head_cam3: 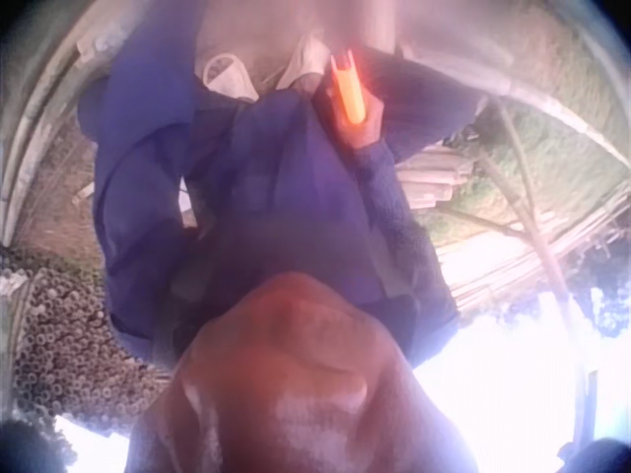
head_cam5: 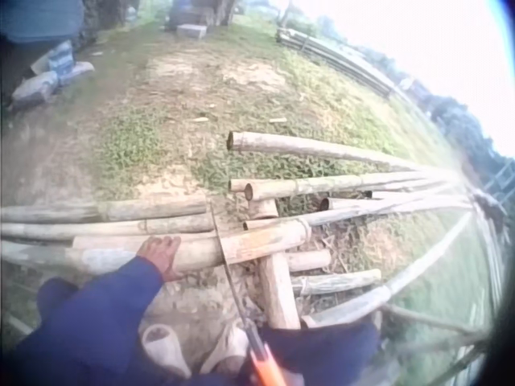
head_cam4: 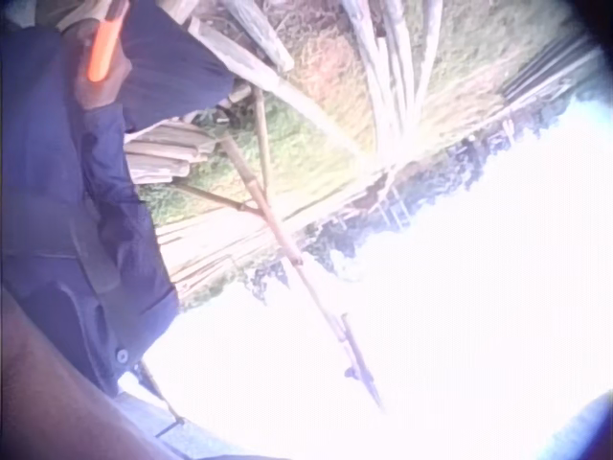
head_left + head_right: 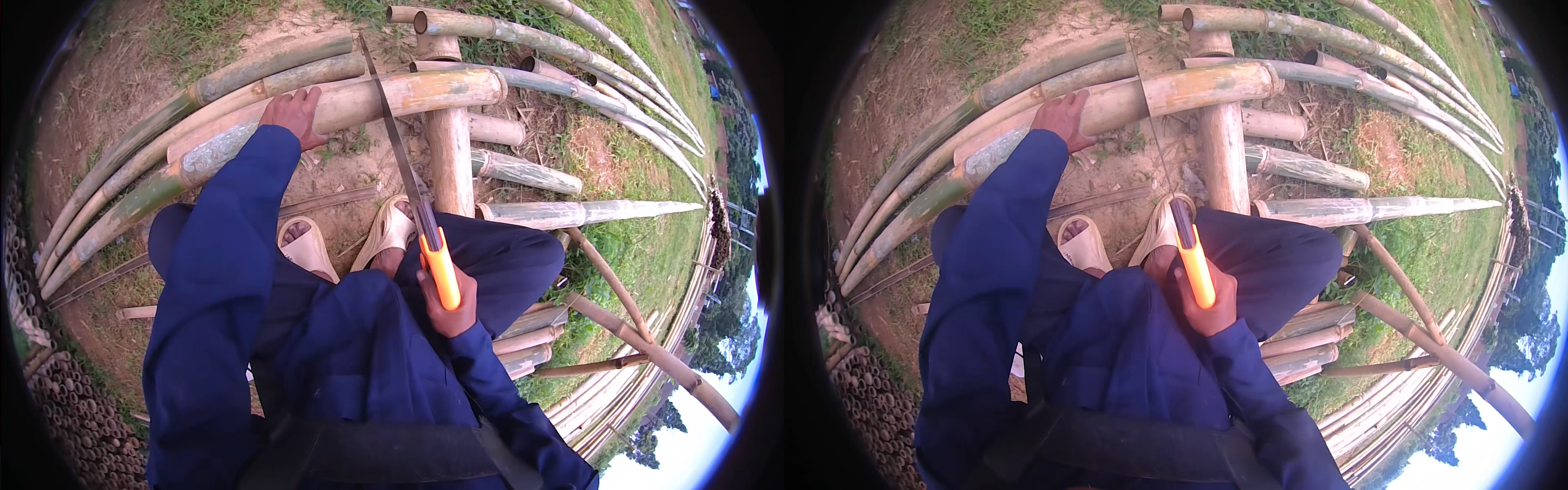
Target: The person uses a hand saw to cut long bamboo poles into shorter sections. They repeatedly position each pole on a makeshift support, saw through it, and set the cut piece aside.
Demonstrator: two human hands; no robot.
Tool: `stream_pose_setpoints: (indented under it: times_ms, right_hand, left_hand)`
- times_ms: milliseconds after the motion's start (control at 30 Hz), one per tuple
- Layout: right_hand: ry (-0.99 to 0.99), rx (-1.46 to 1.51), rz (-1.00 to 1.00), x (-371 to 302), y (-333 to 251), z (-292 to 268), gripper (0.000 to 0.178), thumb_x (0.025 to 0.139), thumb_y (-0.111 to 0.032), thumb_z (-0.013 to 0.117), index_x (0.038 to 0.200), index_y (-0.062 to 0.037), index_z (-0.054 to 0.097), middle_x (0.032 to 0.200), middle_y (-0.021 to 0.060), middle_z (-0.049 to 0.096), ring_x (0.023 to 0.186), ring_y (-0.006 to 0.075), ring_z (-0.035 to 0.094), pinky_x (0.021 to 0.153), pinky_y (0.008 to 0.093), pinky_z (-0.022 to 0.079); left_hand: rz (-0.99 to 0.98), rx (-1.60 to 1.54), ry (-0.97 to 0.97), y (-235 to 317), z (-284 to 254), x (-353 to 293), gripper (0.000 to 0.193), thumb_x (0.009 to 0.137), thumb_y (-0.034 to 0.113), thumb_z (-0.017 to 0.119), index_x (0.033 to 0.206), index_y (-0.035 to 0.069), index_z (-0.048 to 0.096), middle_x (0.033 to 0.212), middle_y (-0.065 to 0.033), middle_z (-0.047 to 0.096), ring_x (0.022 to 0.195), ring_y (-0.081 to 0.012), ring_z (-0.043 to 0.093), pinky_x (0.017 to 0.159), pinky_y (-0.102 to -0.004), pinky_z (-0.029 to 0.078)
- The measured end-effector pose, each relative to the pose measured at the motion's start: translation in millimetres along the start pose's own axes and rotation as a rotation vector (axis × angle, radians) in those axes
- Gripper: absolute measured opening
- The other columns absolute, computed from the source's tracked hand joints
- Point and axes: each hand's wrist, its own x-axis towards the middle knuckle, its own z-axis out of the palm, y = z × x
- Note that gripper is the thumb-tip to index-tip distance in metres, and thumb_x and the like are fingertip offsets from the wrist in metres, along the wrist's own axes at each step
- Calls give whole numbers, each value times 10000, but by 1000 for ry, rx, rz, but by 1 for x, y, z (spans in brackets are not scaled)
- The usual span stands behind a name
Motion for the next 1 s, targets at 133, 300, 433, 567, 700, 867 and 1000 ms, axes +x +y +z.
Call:
stream_pose_setpoints:
  times_ms: [133, 300, 433, 567, 700, 867, 1000]
  right_hand:
    - [57, 100, -45, 74, 25, 49, 190, 912, -88, 746, 1061, 23, 706, 731, 144, 684, 648, 200, 675, 638, 326, 524]
    - [111, 162, -76, 82, 21, 30, 252, 910, -60, 747, 1141, 35, 713, 798, 121, 731, 679, 170, 687, 661, 320, 542]
    - [150, 242, 28, 75, -6, 8, 200, 933, -47, 718, 1101, 61, 713, 816, 50, 738, 702, 81, 635, 648, 269, 519]
    - [37, 154, 55, 92, 7, -6, 152, 956, -48, 722, 1092, 17, 708, 751, -28, 637, 611, 40, 554, 562, 221, 453]
    - [24, 185, 91, 99, 17, -4, 213, 921, -117, 786, 1032, 43, 700, 789, 74, 696, 716, 104, 608, 677, 291, 515]
    - [-11, 131, 96, 45, -8, -30, 249, 921, -65, 753, 1144, 32, 703, 825, 126, 727, 727, 145, 686, 705, 308, 547]
    - [-29, -10, 65, -19, -12, -74, 374, 892, -36, 761, 1255, 20, 692, 848, 150, 739, 754, 190, 740, 725, 306, 556]
  left_hand:
    - [-34, -17, -29, 5, -4, 6, 861, 657, 476, 908, 1313, 93, 504, 1159, -163, 667, 1094, -358, 670, 976, -466, 516]
    - [-10, -70, -15, 4, -1, 6, 858, 652, 469, 906, 1317, 87, 521, 1167, -173, 670, 1111, -371, 664, 996, -464, 513]
    - [18, -95, 1, 24, -9, 29, 881, 650, 474, 905, 1339, 77, 526, 1203, -192, 668, 1132, -393, 655, 1016, -471, 507]
    - [-27, -128, -80, 30, -8, 29, 906, 647, 477, 903, 1359, 70, 517, 1216, -204, 668, 1151, -405, 648, 1033, -482, 499]
    - [-15, -82, -60, 35, -8, 39, 908, 670, 504, 875, 1393, 98, 505, 1243, -201, 658, 1166, -408, 642, 1037, -488, 496]
    - [-11, -60, -41, 22, 0, 38, 923, 657, 496, 876, 1404, 116, 491, 1247, -185, 658, 1140, -406, 649, 991, -492, 514]
    - [-18, -25, -65, 29, -4, 35, 920, 667, 504, 869, 1406, 107, 492, 1241, -191, 664, 1126, -403, 659, 987, -481, 522]
